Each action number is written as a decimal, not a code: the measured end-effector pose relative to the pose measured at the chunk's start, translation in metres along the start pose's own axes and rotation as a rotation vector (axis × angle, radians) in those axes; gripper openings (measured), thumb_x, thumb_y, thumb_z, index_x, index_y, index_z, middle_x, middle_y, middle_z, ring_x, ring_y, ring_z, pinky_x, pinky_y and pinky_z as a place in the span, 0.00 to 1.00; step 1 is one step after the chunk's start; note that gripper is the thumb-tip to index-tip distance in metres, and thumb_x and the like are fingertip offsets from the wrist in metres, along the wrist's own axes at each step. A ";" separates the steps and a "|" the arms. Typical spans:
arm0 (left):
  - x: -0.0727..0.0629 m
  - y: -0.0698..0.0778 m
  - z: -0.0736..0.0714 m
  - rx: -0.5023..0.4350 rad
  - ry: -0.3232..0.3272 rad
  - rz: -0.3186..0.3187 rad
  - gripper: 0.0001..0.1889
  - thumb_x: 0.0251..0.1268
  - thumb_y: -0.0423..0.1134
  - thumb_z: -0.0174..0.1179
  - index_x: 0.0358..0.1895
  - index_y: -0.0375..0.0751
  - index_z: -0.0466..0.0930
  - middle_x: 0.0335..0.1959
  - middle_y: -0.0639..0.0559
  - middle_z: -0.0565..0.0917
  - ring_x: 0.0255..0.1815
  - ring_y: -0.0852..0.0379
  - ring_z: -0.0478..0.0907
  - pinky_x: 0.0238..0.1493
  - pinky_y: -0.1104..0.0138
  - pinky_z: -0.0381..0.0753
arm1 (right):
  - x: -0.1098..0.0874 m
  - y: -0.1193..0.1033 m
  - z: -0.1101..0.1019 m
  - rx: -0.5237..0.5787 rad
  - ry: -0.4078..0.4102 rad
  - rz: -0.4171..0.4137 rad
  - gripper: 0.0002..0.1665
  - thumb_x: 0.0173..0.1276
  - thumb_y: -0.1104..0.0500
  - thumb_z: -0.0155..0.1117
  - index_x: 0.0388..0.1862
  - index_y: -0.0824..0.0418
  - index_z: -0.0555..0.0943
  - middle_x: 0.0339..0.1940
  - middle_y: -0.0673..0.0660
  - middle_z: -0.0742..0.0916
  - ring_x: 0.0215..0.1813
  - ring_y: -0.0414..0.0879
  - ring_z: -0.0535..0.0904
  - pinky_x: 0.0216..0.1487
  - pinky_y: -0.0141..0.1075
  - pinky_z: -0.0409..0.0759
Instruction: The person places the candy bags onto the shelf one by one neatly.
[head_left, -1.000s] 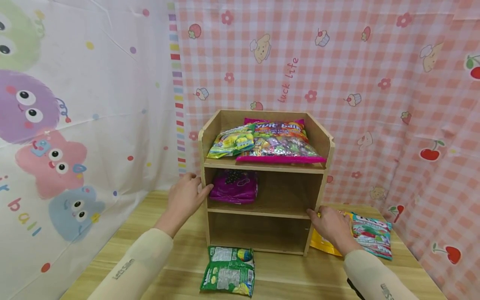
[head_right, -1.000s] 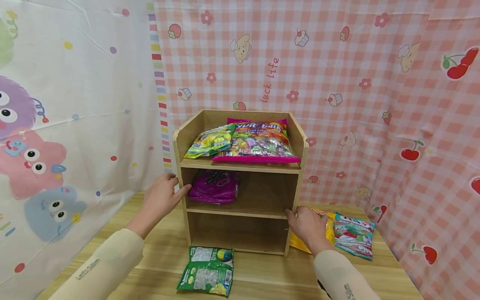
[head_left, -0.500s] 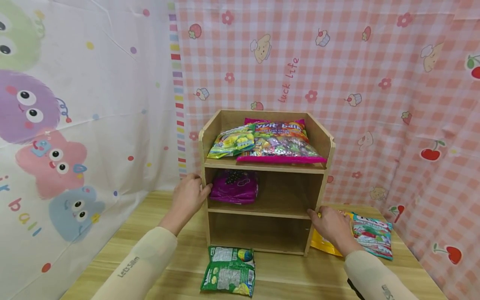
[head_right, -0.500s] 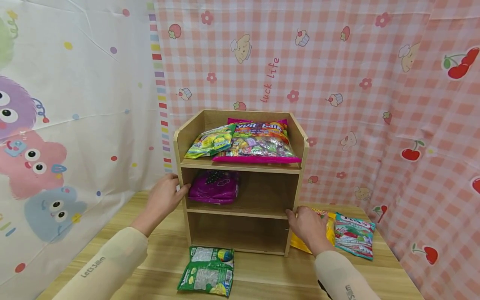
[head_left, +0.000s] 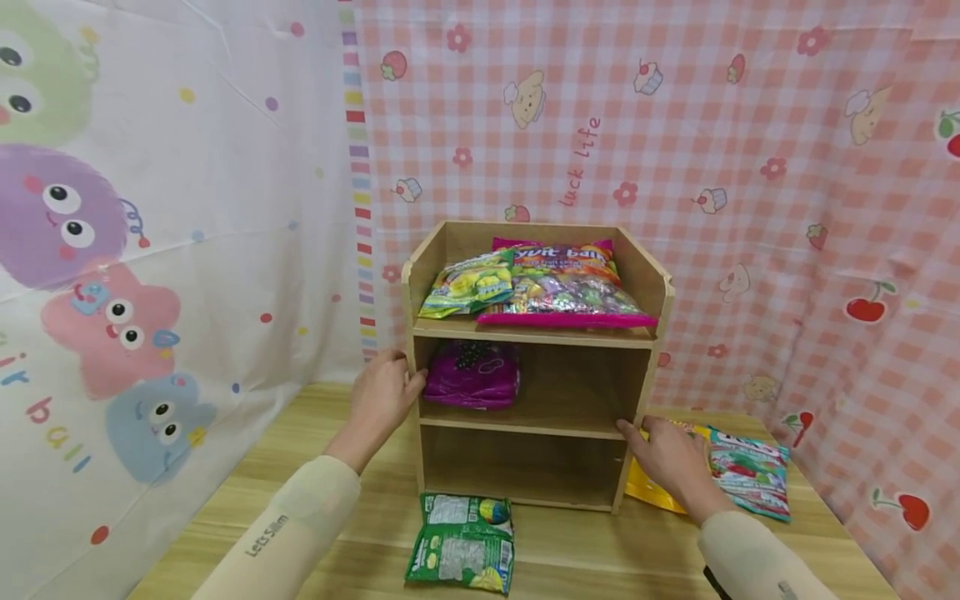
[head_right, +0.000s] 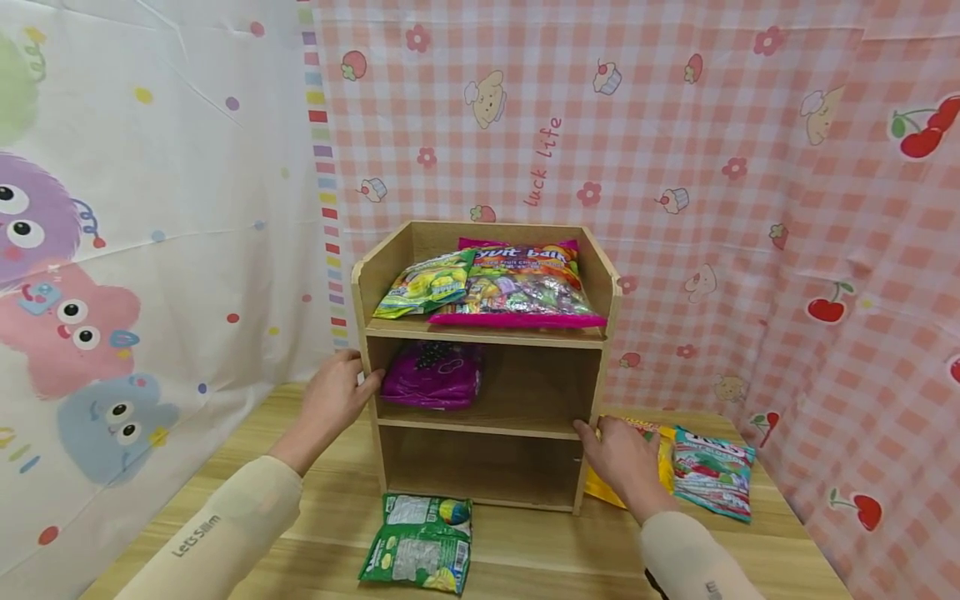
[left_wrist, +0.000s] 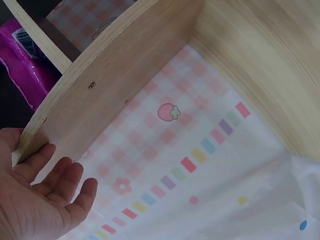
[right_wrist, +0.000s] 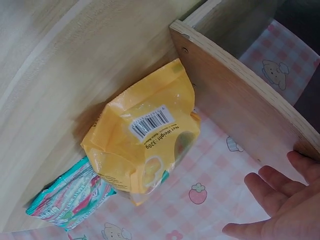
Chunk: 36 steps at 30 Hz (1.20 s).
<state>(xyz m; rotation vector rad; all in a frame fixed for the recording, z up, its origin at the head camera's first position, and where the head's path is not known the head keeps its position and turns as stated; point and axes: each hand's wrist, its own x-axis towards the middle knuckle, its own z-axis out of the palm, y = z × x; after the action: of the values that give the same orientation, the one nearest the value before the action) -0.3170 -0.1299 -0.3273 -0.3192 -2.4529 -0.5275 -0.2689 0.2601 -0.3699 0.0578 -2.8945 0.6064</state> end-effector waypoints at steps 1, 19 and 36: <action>0.000 0.000 0.000 -0.002 0.000 0.001 0.18 0.67 0.44 0.61 0.27 0.29 0.83 0.49 0.36 0.82 0.50 0.39 0.80 0.48 0.48 0.80 | 0.000 0.001 0.001 -0.003 0.005 -0.003 0.34 0.77 0.35 0.45 0.41 0.65 0.79 0.27 0.52 0.82 0.41 0.61 0.81 0.54 0.72 0.56; -0.008 -0.002 -0.002 0.002 0.011 0.030 0.21 0.66 0.42 0.62 0.17 0.32 0.77 0.51 0.33 0.82 0.52 0.36 0.79 0.51 0.47 0.79 | -0.012 0.030 -0.001 0.010 -0.091 -0.022 0.51 0.71 0.25 0.38 0.69 0.65 0.73 0.66 0.71 0.76 0.63 0.72 0.71 0.56 0.68 0.67; -0.008 -0.006 -0.001 0.002 0.017 0.010 0.20 0.65 0.42 0.63 0.18 0.32 0.78 0.53 0.34 0.82 0.52 0.36 0.79 0.48 0.46 0.80 | -0.006 0.123 -0.035 -0.062 -0.178 0.205 0.62 0.69 0.21 0.27 0.70 0.76 0.65 0.62 0.81 0.72 0.57 0.79 0.70 0.48 0.68 0.71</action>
<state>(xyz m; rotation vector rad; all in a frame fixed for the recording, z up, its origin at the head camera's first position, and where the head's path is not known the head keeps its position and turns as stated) -0.3120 -0.1366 -0.3334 -0.3246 -2.4337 -0.5213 -0.2662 0.3863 -0.3882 -0.2063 -3.1151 0.5709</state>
